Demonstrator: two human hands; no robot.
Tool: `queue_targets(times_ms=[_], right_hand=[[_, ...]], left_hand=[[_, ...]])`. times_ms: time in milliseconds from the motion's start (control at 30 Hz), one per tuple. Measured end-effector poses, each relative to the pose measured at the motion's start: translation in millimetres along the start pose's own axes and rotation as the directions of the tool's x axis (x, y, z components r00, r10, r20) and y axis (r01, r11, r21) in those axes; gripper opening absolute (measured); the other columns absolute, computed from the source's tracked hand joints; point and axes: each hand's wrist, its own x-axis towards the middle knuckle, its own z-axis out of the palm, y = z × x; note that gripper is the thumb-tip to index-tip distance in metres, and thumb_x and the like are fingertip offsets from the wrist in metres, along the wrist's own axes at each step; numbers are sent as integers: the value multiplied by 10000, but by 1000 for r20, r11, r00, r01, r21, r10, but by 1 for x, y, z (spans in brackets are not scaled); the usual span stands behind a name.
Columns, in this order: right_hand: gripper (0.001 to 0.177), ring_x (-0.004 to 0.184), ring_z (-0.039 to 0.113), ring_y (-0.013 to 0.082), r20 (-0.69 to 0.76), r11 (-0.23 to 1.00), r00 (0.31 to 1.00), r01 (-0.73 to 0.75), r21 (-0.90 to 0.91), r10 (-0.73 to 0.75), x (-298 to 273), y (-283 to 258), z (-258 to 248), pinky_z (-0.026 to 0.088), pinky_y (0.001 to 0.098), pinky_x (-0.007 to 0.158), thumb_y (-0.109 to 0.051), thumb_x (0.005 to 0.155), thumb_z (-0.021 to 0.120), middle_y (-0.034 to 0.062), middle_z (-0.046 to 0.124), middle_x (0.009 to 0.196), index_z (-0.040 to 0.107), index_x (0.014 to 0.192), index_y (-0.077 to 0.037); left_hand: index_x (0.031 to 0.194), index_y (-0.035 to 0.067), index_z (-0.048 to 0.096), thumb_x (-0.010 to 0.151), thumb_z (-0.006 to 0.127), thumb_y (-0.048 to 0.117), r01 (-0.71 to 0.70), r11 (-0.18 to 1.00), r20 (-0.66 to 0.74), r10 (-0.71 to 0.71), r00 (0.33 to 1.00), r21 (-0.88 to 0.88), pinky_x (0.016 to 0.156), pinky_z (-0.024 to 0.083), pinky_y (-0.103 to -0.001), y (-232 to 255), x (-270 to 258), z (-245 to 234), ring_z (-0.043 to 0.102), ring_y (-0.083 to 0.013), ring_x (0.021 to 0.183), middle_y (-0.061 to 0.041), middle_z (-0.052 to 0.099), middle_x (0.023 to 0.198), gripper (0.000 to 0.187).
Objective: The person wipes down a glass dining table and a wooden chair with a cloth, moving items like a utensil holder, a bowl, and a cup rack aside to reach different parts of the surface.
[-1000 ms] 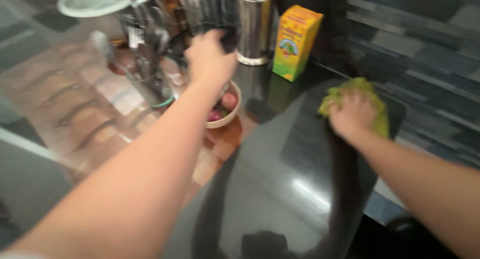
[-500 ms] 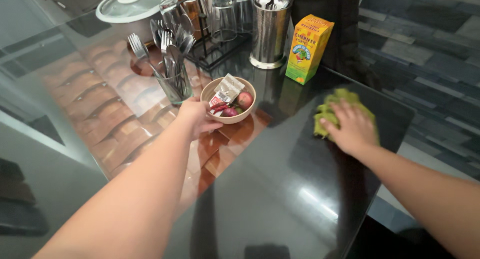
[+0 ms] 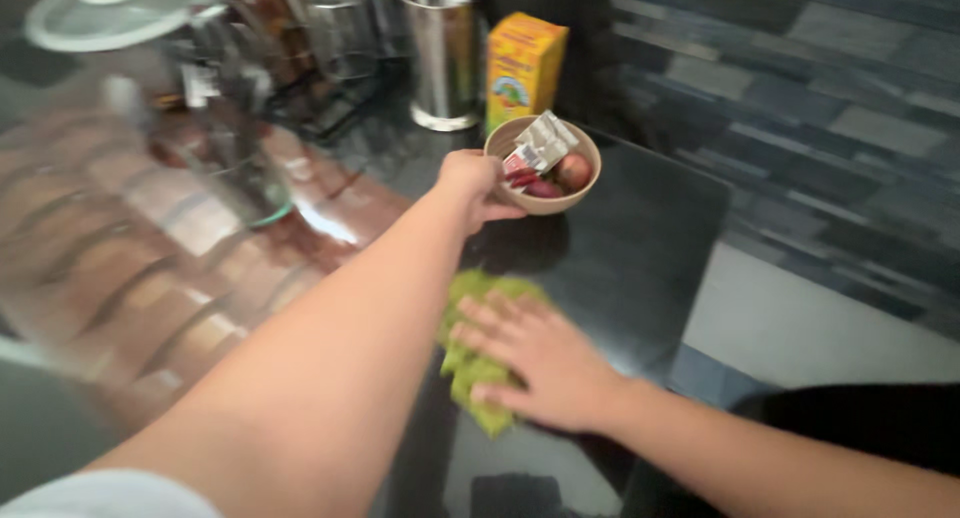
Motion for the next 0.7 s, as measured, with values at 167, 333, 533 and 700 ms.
queue_targets(times_ms=[167, 333, 533, 700], right_hand=[[673, 1466, 324, 397, -177, 888, 897, -431, -161, 404, -35, 60, -14, 254, 557, 1161, -538, 951, 544, 147, 340, 1626, 467, 1488, -140], [667, 1460, 284, 417, -290, 737, 761, -642, -212, 580, -15, 72, 2, 220, 578, 1159, -516, 969, 517, 153, 327, 1614, 441, 1497, -114], [559, 1533, 264, 425, -99, 959, 964, -257, -115, 247, 33, 42, 31, 206, 556, 1228, -451, 1033, 507, 163, 352, 1637, 494, 1463, -94], [626, 1453, 359, 395, -44, 971, 973, -229, -61, 227, 37, 72, 3, 222, 566, 1210, -467, 981, 522, 141, 331, 1648, 477, 1511, -138]], left_hand=[[1274, -29, 561, 887, 558, -21, -18, 1000, -22, 18, 1000, -1, 708, 668, -553, -14, 27, 65, 751, -434, 958, -248, 684, 1132, 387], [1333, 59, 533, 908, 647, 90, -65, 997, -21, 66, 998, 45, 735, 663, -472, -19, 36, 75, 724, -353, 967, -187, 651, 1177, 441], [1237, 97, 678, 918, 642, 222, -73, 939, -64, 99, 993, 335, 712, 582, -501, -1, 49, 33, 704, -377, 862, -201, 704, 1049, 345], [1223, 34, 567, 757, 746, 167, -356, 569, -335, 773, 539, 741, 861, 560, -474, 64, 99, -34, 666, -422, 1008, -291, 640, 1118, 516]])
